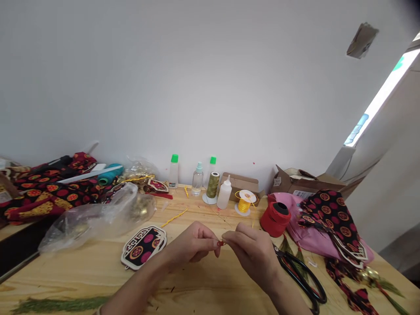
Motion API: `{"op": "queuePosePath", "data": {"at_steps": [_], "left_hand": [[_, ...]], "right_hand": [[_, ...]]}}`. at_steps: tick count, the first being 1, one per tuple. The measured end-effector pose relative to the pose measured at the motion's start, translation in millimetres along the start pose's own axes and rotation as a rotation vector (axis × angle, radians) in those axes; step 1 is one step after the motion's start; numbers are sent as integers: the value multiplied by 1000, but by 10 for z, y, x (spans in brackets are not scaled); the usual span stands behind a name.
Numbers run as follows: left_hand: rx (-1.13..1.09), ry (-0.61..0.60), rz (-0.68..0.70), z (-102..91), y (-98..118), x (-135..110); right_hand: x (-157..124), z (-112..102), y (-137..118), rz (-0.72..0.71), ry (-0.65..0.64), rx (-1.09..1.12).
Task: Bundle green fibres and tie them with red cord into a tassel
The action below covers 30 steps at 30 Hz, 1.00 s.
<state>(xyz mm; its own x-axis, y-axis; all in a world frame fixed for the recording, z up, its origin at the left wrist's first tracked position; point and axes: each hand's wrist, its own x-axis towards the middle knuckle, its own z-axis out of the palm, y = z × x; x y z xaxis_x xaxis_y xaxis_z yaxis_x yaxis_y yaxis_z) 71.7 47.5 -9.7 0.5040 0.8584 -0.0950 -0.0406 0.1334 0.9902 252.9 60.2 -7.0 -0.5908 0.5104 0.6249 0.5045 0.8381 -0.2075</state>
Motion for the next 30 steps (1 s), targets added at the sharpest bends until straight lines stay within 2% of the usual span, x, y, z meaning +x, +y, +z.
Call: {"op": "queuePosePath", "data": {"at_steps": [7,14,18,21,23,26,30], "left_hand": [[-13,-66,-13,29,-41,-7],[-85,-54,-43,31,-47,1],[-108,-83,-24,37,-36,-14],[-164,-40,34,33,-39,-22],[-178,-5,72,20,-43,-21],[-180,50,110,-11,-48,-12],[-159,151,142,-38,-41,5]], "right_hand": [[54,1,-8,132,-11,265],[71,-29,-39,84,60,305],[78,4,-43,159,23,322],[80,79,-53,247,-1,375],[72,136,-66,257,-13,401],[45,189,-92,221,-22,361],[1,164,-118,126,-22,185]]}}
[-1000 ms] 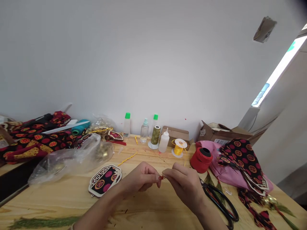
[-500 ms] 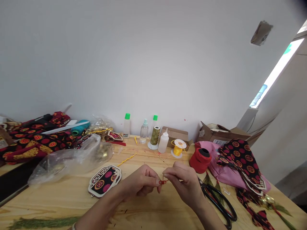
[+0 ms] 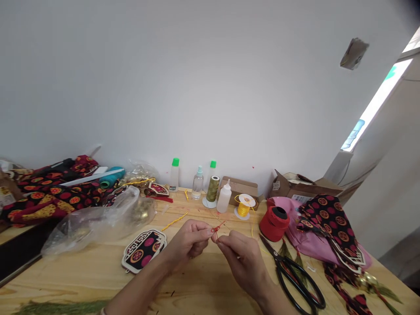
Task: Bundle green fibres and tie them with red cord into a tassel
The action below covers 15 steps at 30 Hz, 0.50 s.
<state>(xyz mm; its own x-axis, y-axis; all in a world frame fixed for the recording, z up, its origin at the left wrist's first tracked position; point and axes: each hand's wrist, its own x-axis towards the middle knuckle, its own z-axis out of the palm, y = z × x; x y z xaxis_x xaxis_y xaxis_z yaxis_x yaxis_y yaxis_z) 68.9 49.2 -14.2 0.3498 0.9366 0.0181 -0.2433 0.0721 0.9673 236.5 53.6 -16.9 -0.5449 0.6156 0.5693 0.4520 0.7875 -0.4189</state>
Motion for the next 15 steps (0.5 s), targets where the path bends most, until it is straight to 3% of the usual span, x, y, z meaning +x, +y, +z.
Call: {"op": "queuePosePath", "data": {"at_steps": [6,15], "left_hand": [[95,127,72,50,-1,40],[-49,286,220,-35,17,36]], "right_hand": [[-18,-64,-16,-57,-8,-94],[56,-72,57,288,50,255]]}}
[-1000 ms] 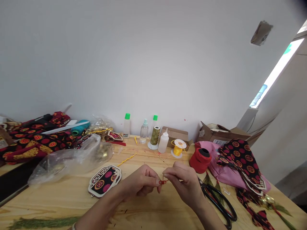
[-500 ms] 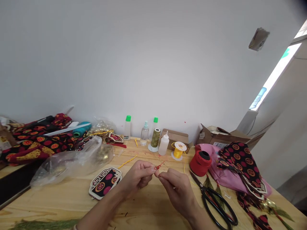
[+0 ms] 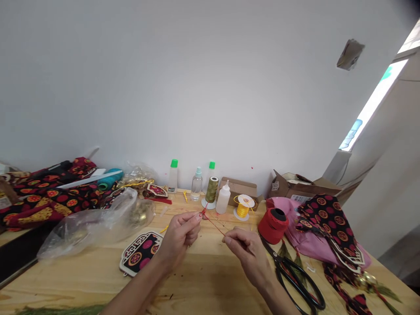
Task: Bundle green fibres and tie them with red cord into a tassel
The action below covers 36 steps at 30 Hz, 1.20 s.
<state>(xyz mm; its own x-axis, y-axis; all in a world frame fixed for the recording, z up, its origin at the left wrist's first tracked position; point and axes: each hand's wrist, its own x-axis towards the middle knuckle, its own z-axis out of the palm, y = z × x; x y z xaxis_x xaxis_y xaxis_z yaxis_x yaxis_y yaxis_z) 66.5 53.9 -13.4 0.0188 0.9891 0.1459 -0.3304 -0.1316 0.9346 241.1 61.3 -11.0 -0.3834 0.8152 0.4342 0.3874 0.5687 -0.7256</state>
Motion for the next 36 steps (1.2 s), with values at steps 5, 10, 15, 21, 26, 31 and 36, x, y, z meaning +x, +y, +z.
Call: {"op": "queuePosePath", "data": {"at_steps": [5,10,15,21,26,31,36], "left_hand": [[2,41,58,-5,13,-13],[106,17,86,5,7,-22],[153,0,87,10,3,-21],[259,-26,89,42,1,-23],[333,-20,102,71,31,-45],[349,-102,81,81,3,-47],[281,-154,-40,84,-66,-42]], "right_hand": [[15,-5,96,75,-4,-150],[63,-76,87,-31,71,-175],[74,-78,-48,-36,41,13],[184,116,-168,23,-42,176],[229,209,-172,-26,24,167],[178,196,-168,84,31,376],[155,136,-151,187,68,538]]}}
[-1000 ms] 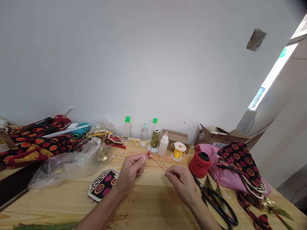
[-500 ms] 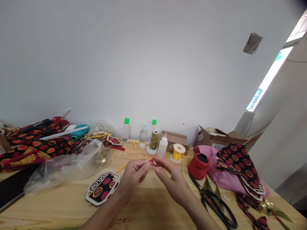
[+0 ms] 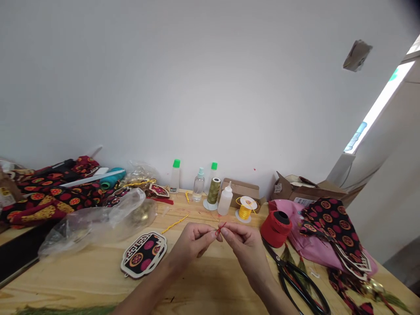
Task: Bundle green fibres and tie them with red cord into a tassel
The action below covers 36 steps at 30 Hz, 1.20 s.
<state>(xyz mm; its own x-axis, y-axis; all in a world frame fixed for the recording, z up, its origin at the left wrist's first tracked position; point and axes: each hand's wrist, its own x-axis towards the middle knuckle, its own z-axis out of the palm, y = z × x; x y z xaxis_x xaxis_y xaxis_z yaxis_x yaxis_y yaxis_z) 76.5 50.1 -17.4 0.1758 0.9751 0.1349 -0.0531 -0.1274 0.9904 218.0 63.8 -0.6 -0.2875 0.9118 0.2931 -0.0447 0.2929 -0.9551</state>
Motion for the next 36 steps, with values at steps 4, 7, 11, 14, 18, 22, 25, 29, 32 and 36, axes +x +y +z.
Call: {"op": "queuePosePath", "data": {"at_steps": [4,7,11,14,18,22,25,29,32,36], "left_hand": [[-47,-37,-13,33,43,-17],[-37,-30,-8,51,76,-30],[-92,-54,-41,40,49,-22],[-209,-137,-95,12,20,-1],[-288,-136,5,6,43,-6],[-123,-32,77,80,74,-44],[60,-12,87,145,62,-46],[249,1,108,158,74,-33],[294,13,120,134,107,-35],[295,-6,97,118,124,-34]], "right_hand": [[-8,-33,-17,59,-10,44],[-13,-35,-36,83,-50,31],[-17,-35,-51,98,-51,18],[-18,-46,-50,112,-39,40],[-13,-66,-58,78,-35,82],[-5,-74,-61,30,-41,46],[0,-71,-53,29,-39,30],[6,-70,-45,26,0,8],[11,-67,-39,27,31,-18],[21,-70,-8,23,29,-66]]}}
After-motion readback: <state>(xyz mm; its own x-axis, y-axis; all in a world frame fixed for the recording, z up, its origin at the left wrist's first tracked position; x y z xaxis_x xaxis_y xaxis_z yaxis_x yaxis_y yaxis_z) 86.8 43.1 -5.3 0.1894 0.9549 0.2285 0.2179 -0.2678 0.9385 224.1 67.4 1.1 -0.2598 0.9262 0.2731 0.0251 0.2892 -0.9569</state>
